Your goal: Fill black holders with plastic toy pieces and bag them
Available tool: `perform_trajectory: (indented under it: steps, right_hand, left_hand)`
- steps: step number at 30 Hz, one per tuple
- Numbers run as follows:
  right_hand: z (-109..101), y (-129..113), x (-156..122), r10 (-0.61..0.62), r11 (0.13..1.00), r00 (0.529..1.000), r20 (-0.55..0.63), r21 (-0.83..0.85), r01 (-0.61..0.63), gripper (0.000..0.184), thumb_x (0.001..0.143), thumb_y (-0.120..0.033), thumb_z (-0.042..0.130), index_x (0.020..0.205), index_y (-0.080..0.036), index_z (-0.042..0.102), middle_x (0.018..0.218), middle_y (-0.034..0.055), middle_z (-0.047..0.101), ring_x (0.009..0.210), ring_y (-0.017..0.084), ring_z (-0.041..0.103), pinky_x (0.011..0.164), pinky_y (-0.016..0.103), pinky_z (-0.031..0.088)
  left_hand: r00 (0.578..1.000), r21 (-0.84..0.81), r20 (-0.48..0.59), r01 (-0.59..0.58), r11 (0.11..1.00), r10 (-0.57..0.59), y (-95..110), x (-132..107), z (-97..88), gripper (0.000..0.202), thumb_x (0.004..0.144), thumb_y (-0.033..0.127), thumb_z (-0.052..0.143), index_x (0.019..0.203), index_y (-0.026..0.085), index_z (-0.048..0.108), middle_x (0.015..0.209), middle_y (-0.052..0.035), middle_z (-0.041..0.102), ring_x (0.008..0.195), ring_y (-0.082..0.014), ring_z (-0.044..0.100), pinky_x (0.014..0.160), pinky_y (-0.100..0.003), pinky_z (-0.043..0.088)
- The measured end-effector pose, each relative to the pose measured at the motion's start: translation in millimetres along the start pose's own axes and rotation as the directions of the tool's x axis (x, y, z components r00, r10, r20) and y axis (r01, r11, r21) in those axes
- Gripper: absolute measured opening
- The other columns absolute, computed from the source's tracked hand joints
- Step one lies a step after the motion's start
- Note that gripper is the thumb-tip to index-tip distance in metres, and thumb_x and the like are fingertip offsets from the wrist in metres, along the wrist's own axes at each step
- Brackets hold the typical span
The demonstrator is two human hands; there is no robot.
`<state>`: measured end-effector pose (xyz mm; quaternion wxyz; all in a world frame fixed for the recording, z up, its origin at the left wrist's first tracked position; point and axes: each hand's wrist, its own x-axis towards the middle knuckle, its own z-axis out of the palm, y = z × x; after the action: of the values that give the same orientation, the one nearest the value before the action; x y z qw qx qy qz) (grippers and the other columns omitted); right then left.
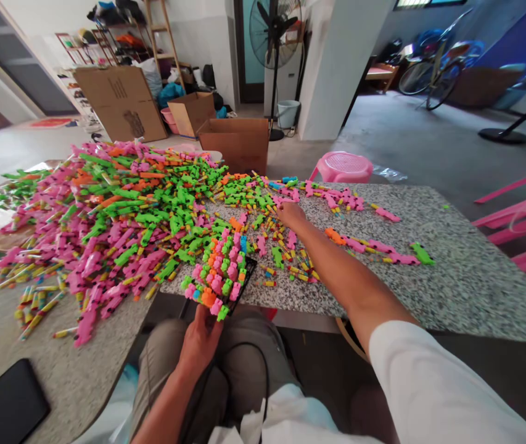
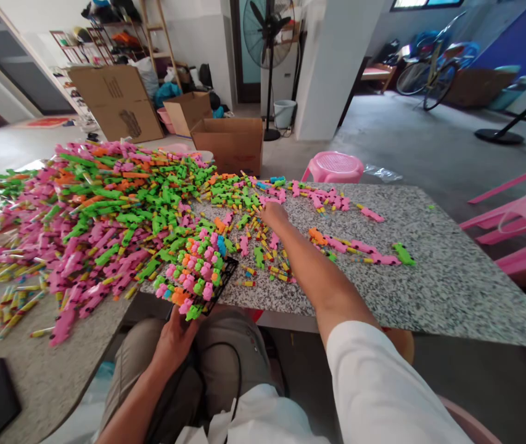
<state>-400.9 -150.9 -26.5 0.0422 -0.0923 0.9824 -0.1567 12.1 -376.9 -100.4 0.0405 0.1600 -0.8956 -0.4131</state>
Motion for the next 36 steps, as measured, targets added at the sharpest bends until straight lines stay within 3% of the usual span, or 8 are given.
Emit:
perform_trajectory:
  steps: [3, 9, 17, 22, 26, 28, 31, 36]
  right_hand:
    - [5.4, -14.9, 21.6, -0.045, 0.998, 0.999, 0.000, -0.047, 0.045, 0.048, 0.105, -0.046, 0.048, 0.133, -0.014, 0.069, 0.137, 0.0209, 0.065, 0.126, 0.034, 0.063, 0.104, 0.043, 0.049]
    - [11.0, -42.7, 15.3, -0.053, 0.991, 0.994, 0.100, -0.119, 0.064, 0.040, 0.099, -0.030, 0.056, 0.129, -0.008, 0.071, 0.133, 0.0262, 0.066, 0.123, 0.037, 0.066, 0.101, 0.043, 0.052]
    - [0.1, -34.7, -15.8, -0.192, 0.966, 0.926, 0.325, -0.102, 0.236, 0.023, 0.087, -0.030, 0.065, 0.091, -0.011, 0.077, 0.091, 0.0183, 0.076, 0.084, 0.029, 0.072, 0.072, 0.031, 0.051]
    - [-15.2, -10.6, -42.5, -0.277, 0.956, 0.898, 0.341, 0.196, 0.220, 0.031, 0.091, -0.035, 0.062, 0.066, -0.017, 0.062, 0.061, 0.0037, 0.063, 0.055, 0.015, 0.057, 0.055, 0.025, 0.038]
    - [-11.9, 1.2, -83.4, -0.282, 0.799, 0.909, 0.306, 0.600, 0.046, 0.023, 0.095, -0.038, 0.059, 0.082, -0.018, 0.062, 0.074, 0.0027, 0.070, 0.054, 0.012, 0.057, 0.051, 0.023, 0.040]
    - [-5.5, 2.8, -104.8, -0.249, 0.744, 0.923, 0.293, 0.668, -0.011, 0.019, 0.095, -0.036, 0.058, 0.090, -0.019, 0.062, 0.081, 0.0039, 0.073, 0.057, 0.012, 0.059, 0.052, 0.022, 0.042]
    - [3.2, 5.0, -127.7, -0.208, 0.829, 0.945, 0.251, 0.558, 0.034, 0.017, 0.093, -0.035, 0.060, 0.092, -0.018, 0.063, 0.080, 0.0042, 0.073, 0.062, 0.013, 0.060, 0.056, 0.023, 0.039]
    - [5.5, 17.0, -142.9, -0.233, 0.965, 0.946, 0.224, 0.170, 0.198, 0.016, 0.089, -0.031, 0.062, 0.082, -0.018, 0.067, 0.079, 0.0060, 0.070, 0.070, 0.018, 0.059, 0.061, 0.027, 0.033]
  left_hand:
    - [1.000, 0.012, -0.004, 0.010, 1.000, -0.010, -2.1, 0.1, 1.3, 0.036, 0.098, 0.044, 0.057, 0.127, 0.023, 0.051, 0.087, -0.0008, 0.076, 0.069, -0.0200, 0.072, 0.063, -0.027, 0.050]
    - [1.000, 0.049, -0.020, 0.011, 0.999, -0.010, -2.3, -1.2, 0.6, 0.042, 0.098, 0.043, 0.056, 0.134, 0.022, 0.050, 0.102, -0.0062, 0.078, 0.085, -0.0243, 0.076, 0.073, -0.031, 0.055]
    - [1.000, 0.064, -0.005, -0.006, 0.998, 0.006, -3.1, -2.2, -2.4, 0.036, 0.097, 0.041, 0.057, 0.128, 0.022, 0.055, 0.110, -0.0073, 0.079, 0.092, -0.0249, 0.077, 0.076, -0.032, 0.057]
    - [1.000, 0.056, -0.001, -0.010, 0.998, 0.010, -2.9, 1.6, -3.4, 0.034, 0.097, 0.043, 0.057, 0.125, 0.022, 0.057, 0.102, -0.0064, 0.079, 0.085, -0.0240, 0.076, 0.073, -0.031, 0.056]
    - [1.000, 0.041, -0.003, -0.027, 0.999, 0.027, -5.6, 3.0, -1.8, 0.044, 0.097, 0.040, 0.058, 0.136, 0.022, 0.051, 0.110, -0.0075, 0.078, 0.090, -0.0231, 0.076, 0.078, -0.031, 0.056]
    - [0.999, 0.044, -0.006, -0.032, 0.999, 0.032, -6.4, 2.9, -0.3, 0.047, 0.096, 0.040, 0.059, 0.138, 0.022, 0.048, 0.107, -0.0066, 0.077, 0.083, -0.0214, 0.075, 0.075, -0.030, 0.055]
    - [1.000, 0.063, -0.027, -0.013, 0.998, 0.014, -4.4, 2.6, 1.4, 0.046, 0.096, 0.045, 0.059, 0.134, 0.021, 0.049, 0.097, -0.0040, 0.077, 0.071, -0.0192, 0.071, 0.068, -0.029, 0.052]
    - [0.999, 0.074, -0.038, 0.024, 0.997, -0.022, 3.9, 2.6, 1.1, 0.039, 0.096, 0.049, 0.059, 0.123, 0.022, 0.052, 0.076, 0.0019, 0.071, 0.064, -0.0195, 0.070, 0.063, -0.027, 0.049]
